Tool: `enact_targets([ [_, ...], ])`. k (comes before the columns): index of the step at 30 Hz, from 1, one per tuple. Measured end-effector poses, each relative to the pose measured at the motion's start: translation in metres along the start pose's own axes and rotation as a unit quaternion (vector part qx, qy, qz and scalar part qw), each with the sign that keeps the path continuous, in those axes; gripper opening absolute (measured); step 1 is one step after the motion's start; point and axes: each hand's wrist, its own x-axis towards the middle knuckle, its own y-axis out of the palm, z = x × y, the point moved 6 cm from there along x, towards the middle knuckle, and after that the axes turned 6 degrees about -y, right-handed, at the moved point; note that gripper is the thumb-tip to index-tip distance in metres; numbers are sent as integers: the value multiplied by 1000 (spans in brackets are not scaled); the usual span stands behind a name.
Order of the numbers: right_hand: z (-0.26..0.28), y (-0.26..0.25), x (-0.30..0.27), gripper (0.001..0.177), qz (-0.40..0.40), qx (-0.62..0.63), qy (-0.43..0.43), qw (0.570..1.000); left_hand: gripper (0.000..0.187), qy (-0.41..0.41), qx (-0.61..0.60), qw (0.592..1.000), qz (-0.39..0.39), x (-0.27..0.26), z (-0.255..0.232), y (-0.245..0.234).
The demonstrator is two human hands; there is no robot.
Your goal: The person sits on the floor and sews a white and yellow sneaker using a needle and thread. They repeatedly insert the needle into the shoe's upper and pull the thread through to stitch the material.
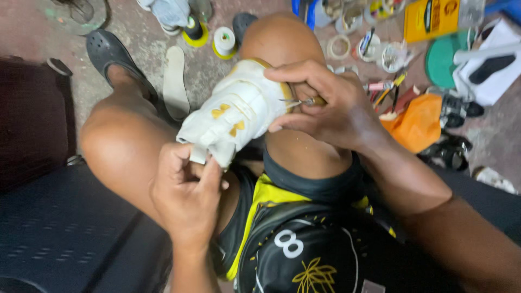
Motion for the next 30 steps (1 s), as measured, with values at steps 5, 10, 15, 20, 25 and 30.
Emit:
enact_targets([
  [5,6,4,6,62,7,56,-4,998,20,187,196,963,-14,-7,-17,6],
  [10,5,7,6,68,40,6,28,999,17,164,270,944,93,10,-8,20],
  [15,7,9,0,69,26,9,-20,999,20,234,195,952,42,9,-8,9],
  [20,2,14,5,68,38,23,-2,999,20,243,109,963,41,13,-6,8],
  [25,1,14,4,71,48,-10,22,999,24,221,151,957,110,20,-9,8],
  [30,2,13,4,70,48,-6,45,998,23,137,121,978,96,25,-9,10],
])
